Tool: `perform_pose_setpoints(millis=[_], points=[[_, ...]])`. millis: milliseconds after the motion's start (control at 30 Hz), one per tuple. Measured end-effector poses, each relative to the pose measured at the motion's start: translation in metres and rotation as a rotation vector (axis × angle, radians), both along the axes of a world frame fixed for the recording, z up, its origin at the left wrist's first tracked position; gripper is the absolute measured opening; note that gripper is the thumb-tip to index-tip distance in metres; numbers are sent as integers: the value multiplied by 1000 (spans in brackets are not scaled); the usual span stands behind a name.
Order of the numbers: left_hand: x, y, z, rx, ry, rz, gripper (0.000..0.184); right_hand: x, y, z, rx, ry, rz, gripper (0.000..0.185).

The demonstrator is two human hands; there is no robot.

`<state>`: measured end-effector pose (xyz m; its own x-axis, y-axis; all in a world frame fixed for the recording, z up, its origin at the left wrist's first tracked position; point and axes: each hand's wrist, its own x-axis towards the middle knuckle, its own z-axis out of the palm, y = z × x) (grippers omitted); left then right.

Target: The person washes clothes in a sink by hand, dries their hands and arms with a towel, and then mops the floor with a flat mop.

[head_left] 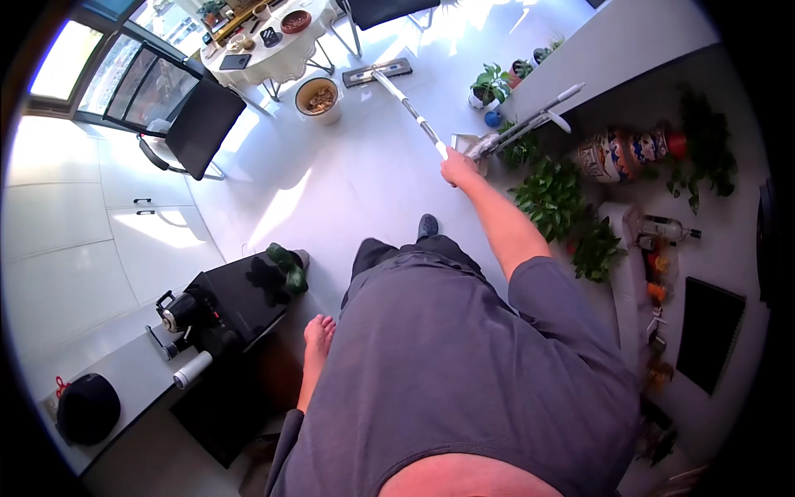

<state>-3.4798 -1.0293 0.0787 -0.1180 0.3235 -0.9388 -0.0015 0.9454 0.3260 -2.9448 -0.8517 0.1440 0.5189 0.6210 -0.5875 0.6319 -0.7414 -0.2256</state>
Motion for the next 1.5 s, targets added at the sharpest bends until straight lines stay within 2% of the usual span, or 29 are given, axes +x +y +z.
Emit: perform_pose_setpoints(millis=[67,133,200,233,300,333,433,467,533,600,700,867,900,967,1033,1100,1133,1200,1233,1300,1333,1400,1433,1500], points=[[3,23,-2,44,-30,-30,33,-6,-24,-7,-30,46,-50,37],[5,56,-8,71,-65,-81,32,-11,-73,-10,40,-35,-7,41],[4,92,-19,96,-100,-118,32,-11,-139,-37,94,-113,-105,44],[0,110,-26,116,-109,-135,32,-20,-163,-15,43,-45,-211,42],[-14,148,-32,70,-137,-167,27,-29,-235,-33,-60,-96,-317,38],[-25,166,-46,66,-175,-166,24,-46,-263,-23,-77,-101,-337,39],[-27,227,-28,123,-122,-205,25,-106,-318,-19,-53,-199,-476,39],[-31,243,-32,147,-109,-178,26,-122,-314,-13,-46,-205,-492,39],[-38,270,-42,173,-82,-179,22,-155,-307,0,23,-156,-691,40],[-45,292,-68,131,-78,-215,17,-163,-289,-7,45,-182,-739,41],[-23,311,-58,94,-78,-281,16,-159,-252,-24,35,-261,-800,42],[9,324,-50,42,-169,-308,23,-98,-161,-38,21,-232,-869,41],[11,328,-51,84,-206,-443,24,-82,-141,-40,25,-226,-878,41],[29,345,-40,50,-139,-516,25,-47,-103,-42,9,-276,-917,41],[15,349,-47,529,-134,-875,25,-12,-70,-49,15,-254,-972,41],[-19,364,-141,88,-58,-576,27,25,-32,-44,18,-243,-1060,40],[-17,378,-134,90,-50,-591,27,39,-20,-43,16,-234,-1075,40],[-6,399,-116,550,519,-1835,31,71,-3,-38,8,-290,-1060,40],[6,407,-114,556,517,-1837,31,85,2,-40,11,-293,-1065,40],[32,432,-118,346,377,-1191,34,109,14,-49,-5,-339,-915,35],[47,443,-117,347,374,-1195,34,123,20,-47,-6,-341,-918,35],[83,464,-116,226,149,-823,30,146,26,-41,68,637,-1203,28],[110,483,-117,169,36,-639,28,153,37,-33,73,631,-1214,28],[168,520,-118,42,-182,-275,26,157,55,-19,257,770,-1251,23]])
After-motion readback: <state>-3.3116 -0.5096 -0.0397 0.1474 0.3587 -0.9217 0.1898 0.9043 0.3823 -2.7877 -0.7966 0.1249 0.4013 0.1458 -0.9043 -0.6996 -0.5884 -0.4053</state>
